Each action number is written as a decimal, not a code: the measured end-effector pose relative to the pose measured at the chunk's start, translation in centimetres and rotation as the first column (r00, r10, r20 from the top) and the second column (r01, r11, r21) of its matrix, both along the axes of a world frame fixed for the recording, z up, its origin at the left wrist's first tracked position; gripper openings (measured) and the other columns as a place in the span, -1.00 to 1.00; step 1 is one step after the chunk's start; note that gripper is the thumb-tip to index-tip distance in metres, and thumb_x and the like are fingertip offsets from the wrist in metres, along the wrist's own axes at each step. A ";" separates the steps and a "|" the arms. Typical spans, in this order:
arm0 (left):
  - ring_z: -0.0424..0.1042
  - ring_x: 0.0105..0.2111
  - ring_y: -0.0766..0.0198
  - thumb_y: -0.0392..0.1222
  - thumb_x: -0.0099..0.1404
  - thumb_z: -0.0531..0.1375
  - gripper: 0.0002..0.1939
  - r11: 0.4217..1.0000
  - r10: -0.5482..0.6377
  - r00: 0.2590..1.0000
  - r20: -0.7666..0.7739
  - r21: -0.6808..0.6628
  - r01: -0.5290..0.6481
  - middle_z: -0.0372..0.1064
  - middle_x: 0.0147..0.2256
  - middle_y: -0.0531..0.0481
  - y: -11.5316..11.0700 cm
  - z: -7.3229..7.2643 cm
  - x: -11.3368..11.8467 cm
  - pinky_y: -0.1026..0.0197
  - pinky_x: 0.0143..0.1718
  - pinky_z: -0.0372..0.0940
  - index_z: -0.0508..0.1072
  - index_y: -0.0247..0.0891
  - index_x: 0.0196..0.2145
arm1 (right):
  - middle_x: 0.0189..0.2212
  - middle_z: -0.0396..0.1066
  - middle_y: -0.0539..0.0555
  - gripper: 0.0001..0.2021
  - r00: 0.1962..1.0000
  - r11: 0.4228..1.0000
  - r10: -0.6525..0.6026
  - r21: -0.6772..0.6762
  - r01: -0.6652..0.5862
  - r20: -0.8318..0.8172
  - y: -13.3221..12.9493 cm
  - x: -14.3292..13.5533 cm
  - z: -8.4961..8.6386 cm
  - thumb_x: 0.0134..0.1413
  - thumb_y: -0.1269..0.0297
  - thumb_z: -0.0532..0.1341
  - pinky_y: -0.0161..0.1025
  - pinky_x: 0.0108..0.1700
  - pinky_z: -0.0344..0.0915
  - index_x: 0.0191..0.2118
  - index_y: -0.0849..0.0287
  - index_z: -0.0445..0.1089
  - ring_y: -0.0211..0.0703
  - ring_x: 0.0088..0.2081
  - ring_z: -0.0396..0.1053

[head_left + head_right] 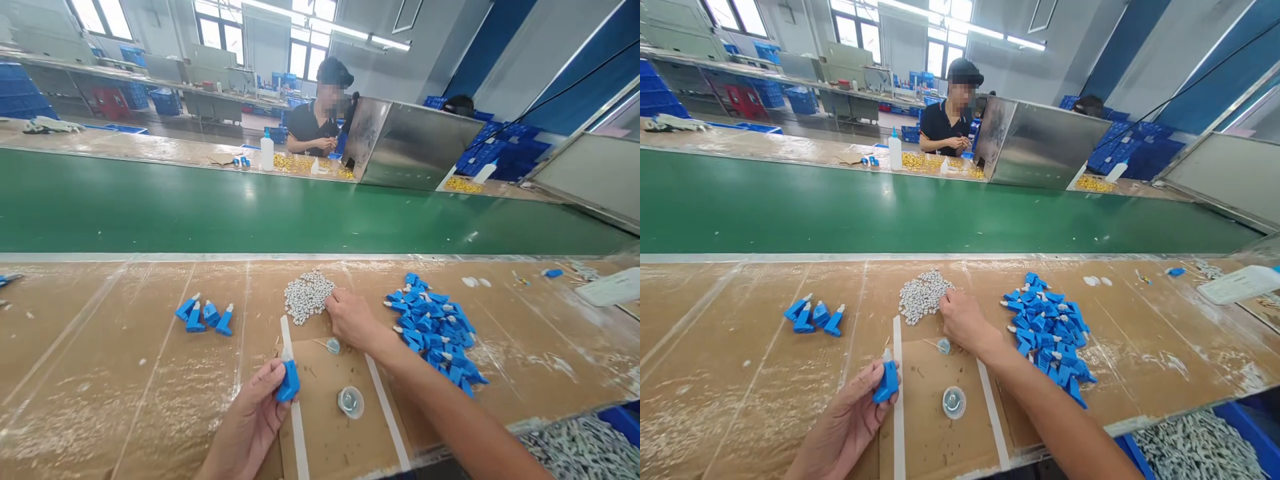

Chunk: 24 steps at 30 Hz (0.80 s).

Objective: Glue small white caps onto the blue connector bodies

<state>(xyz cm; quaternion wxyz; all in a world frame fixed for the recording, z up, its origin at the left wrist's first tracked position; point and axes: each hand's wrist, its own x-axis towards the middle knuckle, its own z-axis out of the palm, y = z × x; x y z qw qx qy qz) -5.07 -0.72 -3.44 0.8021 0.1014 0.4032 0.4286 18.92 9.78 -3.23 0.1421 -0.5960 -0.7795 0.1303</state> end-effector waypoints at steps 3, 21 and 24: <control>0.47 -0.36 0.39 -0.25 0.21 0.38 -0.83 0.999 -0.015 1.000 0.010 0.045 0.014 0.48 -0.29 -0.02 0.0 0.5 0.2 0.41 -0.33 0.43 0.55 -0.31 -0.23 | -0.32 0.41 0.21 -0.90 0.986 1.000 -0.013 -0.025 0.008 -0.168 -0.6 0.5 1.0 0.15 0.46 0.14 -0.18 -0.22 0.27 -0.34 0.24 0.38 -0.04 -0.26 0.35; 0.34 -0.42 0.33 -0.05 0.23 0.35 -0.73 0.918 -0.231 0.973 0.002 0.331 0.218 0.39 -0.38 -0.06 -0.5 5.6 7.3 0.30 -0.36 0.32 0.53 -0.35 -0.30 | -0.46 0.39 0.02 -0.80 0.104 0.934 -0.343 -0.351 -0.068 -0.933 -13.6 -0.5 6.4 0.13 0.14 0.35 -0.38 -0.48 0.27 -0.33 0.18 0.49 -0.27 -0.45 0.32; 0.31 -0.45 0.35 -0.04 0.21 0.36 -0.73 0.915 -0.239 0.971 -0.024 0.330 0.233 0.35 -0.43 -0.02 -0.7 5.5 7.6 0.30 -0.37 0.29 0.53 -0.34 -0.30 | -0.48 0.38 0.00 -0.81 0.145 0.941 -0.332 -0.339 -0.023 -0.932 -14.1 -0.3 6.2 0.16 0.13 0.34 -0.39 -0.49 0.21 -0.31 0.16 0.50 -0.29 -0.48 0.27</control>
